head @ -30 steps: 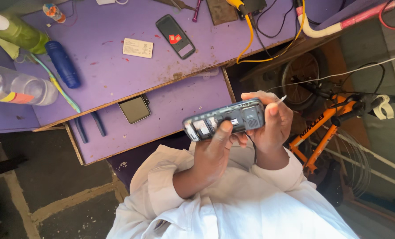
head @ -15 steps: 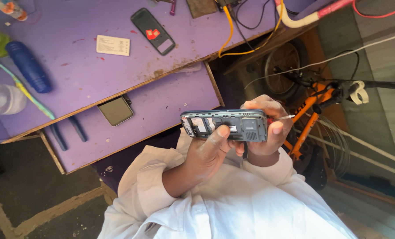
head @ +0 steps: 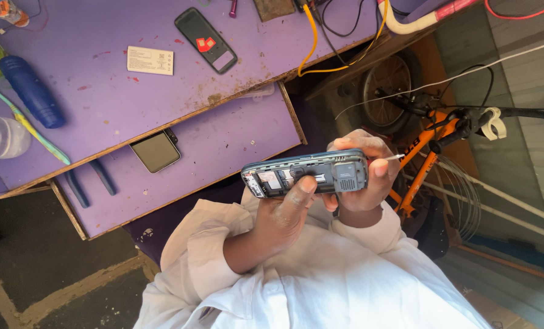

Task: The person uses a screwdriver to remove screws from the back of a mobile phone, then opens the casing to access the internal components. They continue to manipulate the phone and its parts on a workbench.

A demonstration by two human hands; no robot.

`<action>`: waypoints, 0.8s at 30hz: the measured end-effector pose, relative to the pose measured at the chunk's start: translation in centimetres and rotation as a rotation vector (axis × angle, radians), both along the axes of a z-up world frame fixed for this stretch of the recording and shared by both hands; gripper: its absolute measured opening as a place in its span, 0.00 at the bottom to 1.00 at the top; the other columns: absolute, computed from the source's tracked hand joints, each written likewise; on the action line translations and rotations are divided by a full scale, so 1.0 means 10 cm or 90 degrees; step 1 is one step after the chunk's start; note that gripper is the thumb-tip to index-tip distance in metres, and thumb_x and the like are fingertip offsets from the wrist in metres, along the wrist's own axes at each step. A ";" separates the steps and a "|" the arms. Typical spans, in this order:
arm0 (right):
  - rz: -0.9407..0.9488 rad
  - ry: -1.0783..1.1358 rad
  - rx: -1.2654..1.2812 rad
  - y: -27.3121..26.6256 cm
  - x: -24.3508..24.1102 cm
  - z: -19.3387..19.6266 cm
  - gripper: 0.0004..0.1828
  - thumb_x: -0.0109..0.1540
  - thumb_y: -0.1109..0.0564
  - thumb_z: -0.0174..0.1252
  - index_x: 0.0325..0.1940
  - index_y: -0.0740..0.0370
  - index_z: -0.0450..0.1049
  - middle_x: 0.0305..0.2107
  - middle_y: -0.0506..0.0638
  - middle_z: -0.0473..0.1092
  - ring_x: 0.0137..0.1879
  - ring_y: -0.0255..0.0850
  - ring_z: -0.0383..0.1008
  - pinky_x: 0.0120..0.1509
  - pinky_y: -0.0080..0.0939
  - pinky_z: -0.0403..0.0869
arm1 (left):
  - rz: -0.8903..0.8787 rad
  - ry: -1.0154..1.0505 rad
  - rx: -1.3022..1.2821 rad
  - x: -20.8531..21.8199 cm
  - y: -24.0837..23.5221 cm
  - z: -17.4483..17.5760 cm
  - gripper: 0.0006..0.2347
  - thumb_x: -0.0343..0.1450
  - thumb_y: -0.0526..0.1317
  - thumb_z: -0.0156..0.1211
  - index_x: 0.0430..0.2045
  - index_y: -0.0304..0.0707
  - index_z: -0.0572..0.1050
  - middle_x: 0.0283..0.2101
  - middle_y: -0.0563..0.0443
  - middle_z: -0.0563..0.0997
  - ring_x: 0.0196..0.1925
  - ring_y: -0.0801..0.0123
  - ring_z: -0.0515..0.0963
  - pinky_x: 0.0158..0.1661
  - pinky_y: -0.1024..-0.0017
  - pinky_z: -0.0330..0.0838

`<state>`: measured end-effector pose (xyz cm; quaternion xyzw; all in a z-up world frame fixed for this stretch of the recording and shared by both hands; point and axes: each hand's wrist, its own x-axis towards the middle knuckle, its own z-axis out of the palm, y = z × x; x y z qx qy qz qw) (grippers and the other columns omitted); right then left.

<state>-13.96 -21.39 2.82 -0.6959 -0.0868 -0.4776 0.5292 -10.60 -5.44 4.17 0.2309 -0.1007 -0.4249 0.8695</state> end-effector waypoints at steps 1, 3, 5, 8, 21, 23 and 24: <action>-0.010 0.003 -0.017 -0.01 -0.01 -0.01 0.17 0.74 0.48 0.43 0.68 0.37 0.64 0.48 0.60 0.72 0.35 0.42 0.71 0.31 0.38 0.77 | -0.006 -0.001 0.003 0.00 0.00 0.01 0.11 0.80 0.40 0.58 0.48 0.27 0.77 0.43 0.42 0.82 0.42 0.62 0.82 0.46 0.66 0.76; -0.016 0.003 -0.029 -0.02 -0.03 -0.02 0.17 0.75 0.48 0.43 0.68 0.37 0.63 0.48 0.60 0.72 0.35 0.41 0.71 0.30 0.37 0.78 | -0.009 -0.004 -0.005 0.00 0.00 0.03 0.12 0.81 0.41 0.58 0.49 0.28 0.77 0.43 0.42 0.82 0.43 0.62 0.82 0.47 0.65 0.76; -0.006 -0.003 -0.020 0.00 -0.04 -0.01 0.16 0.76 0.47 0.42 0.68 0.39 0.64 0.49 0.60 0.73 0.35 0.41 0.71 0.30 0.36 0.77 | -0.005 -0.020 -0.007 0.02 0.00 0.08 0.12 0.81 0.41 0.57 0.49 0.28 0.76 0.43 0.43 0.82 0.43 0.63 0.82 0.46 0.65 0.76; 0.025 0.057 0.130 0.07 -0.06 0.05 0.23 0.77 0.42 0.42 0.63 0.56 0.74 0.46 0.57 0.75 0.33 0.42 0.73 0.31 0.36 0.75 | 0.000 -0.015 -0.014 0.06 -0.01 0.14 0.12 0.81 0.41 0.56 0.51 0.29 0.75 0.44 0.43 0.82 0.41 0.63 0.82 0.45 0.65 0.76; 0.074 0.182 0.201 0.22 0.15 0.11 0.49 0.56 0.27 0.71 0.60 0.67 0.60 0.50 0.65 0.71 0.49 0.43 0.77 0.53 0.39 0.79 | -0.095 0.166 -0.083 0.23 0.05 -0.34 0.20 0.81 0.53 0.51 0.58 0.34 0.65 0.47 0.42 0.79 0.43 0.61 0.82 0.43 0.62 0.77; 0.023 0.128 0.235 0.18 0.24 0.05 0.47 0.57 0.26 0.70 0.58 0.67 0.62 0.45 0.62 0.72 0.49 0.42 0.76 0.55 0.37 0.78 | -0.021 0.101 -0.026 0.32 0.10 -0.47 0.25 0.78 0.55 0.51 0.62 0.35 0.61 0.51 0.41 0.77 0.48 0.60 0.81 0.48 0.60 0.77; 0.053 0.140 0.265 0.13 0.27 0.04 0.48 0.56 0.24 0.68 0.58 0.67 0.63 0.43 0.61 0.73 0.46 0.41 0.77 0.51 0.37 0.78 | 0.062 0.039 0.050 0.36 0.13 -0.53 0.27 0.77 0.55 0.53 0.64 0.37 0.58 0.55 0.41 0.75 0.52 0.60 0.79 0.51 0.59 0.77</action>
